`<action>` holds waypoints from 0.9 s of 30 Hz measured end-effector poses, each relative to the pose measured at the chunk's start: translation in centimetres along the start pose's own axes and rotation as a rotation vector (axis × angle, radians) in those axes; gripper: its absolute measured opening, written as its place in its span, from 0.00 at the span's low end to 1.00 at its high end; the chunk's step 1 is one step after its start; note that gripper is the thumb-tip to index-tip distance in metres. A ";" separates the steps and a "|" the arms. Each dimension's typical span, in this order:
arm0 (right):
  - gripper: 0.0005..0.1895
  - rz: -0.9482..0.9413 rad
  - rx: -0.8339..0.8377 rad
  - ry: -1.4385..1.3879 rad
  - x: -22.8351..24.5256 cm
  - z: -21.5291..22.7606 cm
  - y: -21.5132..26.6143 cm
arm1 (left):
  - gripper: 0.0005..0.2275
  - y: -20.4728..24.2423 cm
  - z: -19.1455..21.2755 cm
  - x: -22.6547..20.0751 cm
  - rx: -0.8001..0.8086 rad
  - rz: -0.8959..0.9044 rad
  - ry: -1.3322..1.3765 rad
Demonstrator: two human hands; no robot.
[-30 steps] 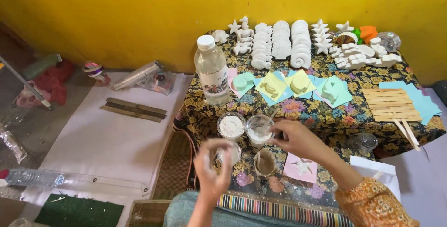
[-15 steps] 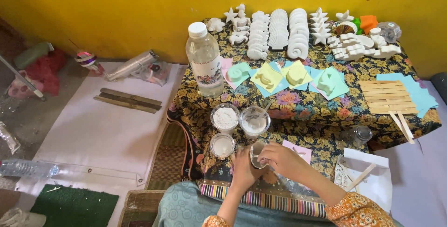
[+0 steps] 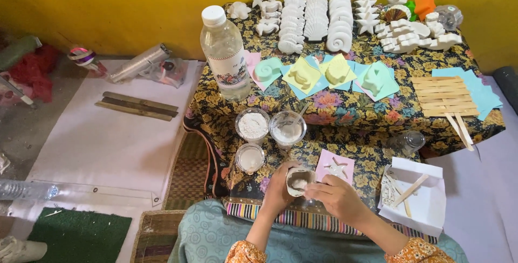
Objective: Mixing plaster in small containers and applying it to small square surfaces to smooth or coat them.
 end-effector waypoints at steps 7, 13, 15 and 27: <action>0.15 0.015 -0.078 0.207 0.0 3.5 -0.1 | 0.35 -1.7 -2.4 0.8 0.095 0.114 0.135; 0.13 0.076 0.005 0.369 -1.2 3.2 -0.3 | 0.34 -2.3 -3.9 1.2 -0.026 -0.109 0.177; 0.15 0.031 -0.017 0.317 -0.8 2.9 -0.3 | 0.34 -2.3 -4.1 1.7 -0.099 -0.148 0.073; 0.22 -0.174 -0.238 -0.079 2.0 2.1 0.4 | 0.33 -2.1 -4.3 2.0 -0.253 -0.199 0.060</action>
Point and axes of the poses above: each hand's wrist, its own y-axis away from the middle knuckle, its own z-axis out of the back of the hand, x = y × z, the point moved 1 cm from there along -y, towards the middle knuckle, and after that the axes turned 14 degrees about x, right-handed, at the moved point
